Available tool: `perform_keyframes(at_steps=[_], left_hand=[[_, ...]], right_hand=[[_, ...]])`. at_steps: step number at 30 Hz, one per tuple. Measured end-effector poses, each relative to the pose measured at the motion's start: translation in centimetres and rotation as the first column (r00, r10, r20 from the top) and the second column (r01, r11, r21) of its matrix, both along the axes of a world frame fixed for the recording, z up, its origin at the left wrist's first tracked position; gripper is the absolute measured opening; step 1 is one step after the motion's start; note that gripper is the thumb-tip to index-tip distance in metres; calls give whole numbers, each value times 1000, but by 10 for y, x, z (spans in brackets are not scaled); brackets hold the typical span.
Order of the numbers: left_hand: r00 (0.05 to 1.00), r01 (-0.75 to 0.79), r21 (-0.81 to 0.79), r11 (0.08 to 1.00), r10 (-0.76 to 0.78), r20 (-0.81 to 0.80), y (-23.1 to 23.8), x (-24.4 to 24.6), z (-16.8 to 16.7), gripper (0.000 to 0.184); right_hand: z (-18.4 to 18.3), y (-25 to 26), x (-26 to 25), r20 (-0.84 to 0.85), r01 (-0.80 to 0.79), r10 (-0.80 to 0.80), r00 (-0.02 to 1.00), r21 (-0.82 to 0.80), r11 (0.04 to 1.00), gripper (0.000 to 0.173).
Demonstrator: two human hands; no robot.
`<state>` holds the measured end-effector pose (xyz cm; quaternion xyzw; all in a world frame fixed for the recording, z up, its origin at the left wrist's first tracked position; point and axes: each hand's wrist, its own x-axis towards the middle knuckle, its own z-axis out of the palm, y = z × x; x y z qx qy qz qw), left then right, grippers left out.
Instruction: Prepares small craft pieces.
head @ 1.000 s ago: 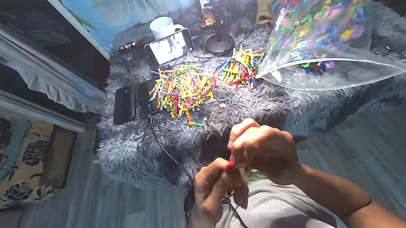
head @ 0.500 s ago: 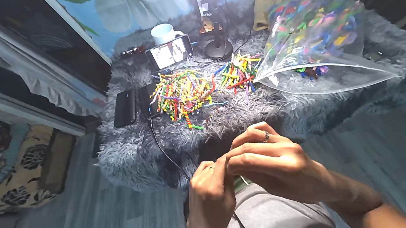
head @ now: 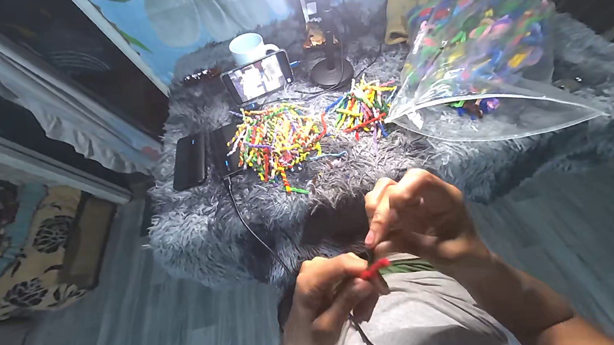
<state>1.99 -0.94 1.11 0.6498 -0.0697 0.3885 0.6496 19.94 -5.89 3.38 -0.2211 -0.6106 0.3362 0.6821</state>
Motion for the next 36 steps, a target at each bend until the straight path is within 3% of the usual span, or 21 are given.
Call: perform_keyframes(at_steps=[2, 3, 6, 8, 11, 14, 16, 19, 21, 24, 27, 29, 31, 34, 36], left_hand=[[994, -21, 222, 975, 45, -102, 11, -5, 0, 19], [976, -94, 341, 935, 154, -154, 12, -7, 2, 21], [756, -404, 591, 698, 618, -214, 6, -5, 1, 27], [663, -503, 566, 653, 712, -232, 4, -3, 2, 28], [809, -499, 231, 835, 544, -223, -2, -4, 7, 26], [921, -386, -14, 922, 385, -54, -10, -3, 9, 23], [961, -275, 22, 961, 275, -1, -8, -6, 7, 25], [986, -130, 263, 956, 153, -70, 5, -13, 5, 22], [952, -158, 468, 870, 260, -163, 10, -15, 5, 13], [794, -321, 628, 709, 563, -230, 8, -11, 5, 24], [704, -521, 448, 727, 662, -256, 8, -5, 0, 37], [809, -539, 142, 830, 557, -185, 2, -1, 0, 32], [915, -404, -105, 909, 403, -26, 0, 0, 1, 26], [982, -159, -69, 985, 165, 92, 5, -8, -1, 22], [996, -69, 141, 988, 75, -40, 14, -14, -3, 15]], right_hand=[[2, 3, 5, 24, -115, 116, 993, -58, 992, 24], [4, 3, 7, 98, -107, 112, 989, -51, 993, 21], [11, 0, 5, 413, 153, -174, 894, 83, 985, 7], [12, -3, 1, 485, 237, -295, 823, 180, 955, 4], [9, -4, 2, 362, 222, -271, 892, 172, 960, 5], [8, -2, 2, 216, 135, -151, 965, 91, 987, 13], [8, -1, 3, 145, 64, -71, 987, 48, 997, 14], [10, 1, 9, 117, -30, 29, 993, 4, 1000, 16], [10, 3, 8, 234, -14, 2, 972, 49, 999, 10], [16, 0, 3, 447, 87, -155, 881, 170, 982, 7], [14, -1, 4, 415, 148, -227, 881, 213, 966, 6], [9, 1, 6, 314, 136, -195, 929, 200, 970, 5], [5, 5, 6, 234, 100, -140, 962, 177, 979, 6], [0, 12, 8, 131, 23, -37, 991, 111, 994, 5], [0, 15, 11, 121, -16, 7, 993, 76, 997, 6]])
